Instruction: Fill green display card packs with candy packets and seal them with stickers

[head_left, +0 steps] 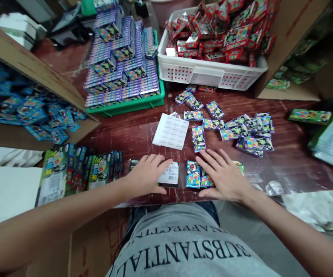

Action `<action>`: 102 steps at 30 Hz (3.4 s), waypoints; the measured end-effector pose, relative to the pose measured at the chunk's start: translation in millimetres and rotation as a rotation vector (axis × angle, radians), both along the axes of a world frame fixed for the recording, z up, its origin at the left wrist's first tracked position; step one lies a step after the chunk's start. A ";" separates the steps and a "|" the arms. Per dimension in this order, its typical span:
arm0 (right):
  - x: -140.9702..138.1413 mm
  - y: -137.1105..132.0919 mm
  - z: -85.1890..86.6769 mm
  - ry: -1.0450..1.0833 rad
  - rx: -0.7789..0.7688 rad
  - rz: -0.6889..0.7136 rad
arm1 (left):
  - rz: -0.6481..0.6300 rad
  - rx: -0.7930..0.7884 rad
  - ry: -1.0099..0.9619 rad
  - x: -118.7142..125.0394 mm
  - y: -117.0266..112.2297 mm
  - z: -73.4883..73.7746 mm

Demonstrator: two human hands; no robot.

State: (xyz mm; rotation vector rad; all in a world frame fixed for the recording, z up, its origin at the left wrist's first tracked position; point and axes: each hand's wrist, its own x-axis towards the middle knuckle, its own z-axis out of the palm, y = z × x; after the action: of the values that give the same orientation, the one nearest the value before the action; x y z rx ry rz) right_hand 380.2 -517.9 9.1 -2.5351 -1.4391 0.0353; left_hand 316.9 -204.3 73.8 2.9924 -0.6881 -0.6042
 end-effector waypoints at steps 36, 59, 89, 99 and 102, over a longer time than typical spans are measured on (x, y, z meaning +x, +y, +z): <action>1.1 6.1 11.6 0.102 0.097 0.088 | 0.206 -0.414 -0.008 -21.1 -32.0 -40.8; 17.2 -8.7 5.0 0.219 0.173 0.039 | 0.206 -0.454 -0.054 -11.4 -47.1 -43.3; -14.9 -5.3 8.9 0.248 0.268 -0.013 | 0.113 -0.484 -0.127 -11.3 -51.3 -38.7; 10.3 -71.5 -3.2 0.240 0.087 0.008 | 0.156 -0.392 -0.070 -7.8 -42.7 -44.3; 10.0 -63.4 -14.3 0.299 0.208 0.030 | 0.145 -0.418 -0.053 -5.5 -47.9 -45.3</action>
State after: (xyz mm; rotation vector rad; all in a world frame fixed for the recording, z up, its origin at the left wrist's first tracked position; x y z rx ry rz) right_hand 390.3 -581.4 -5.2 -2.2306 -1.2902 0.2455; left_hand 311.4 -252.2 28.5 2.6442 -0.5164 -0.3250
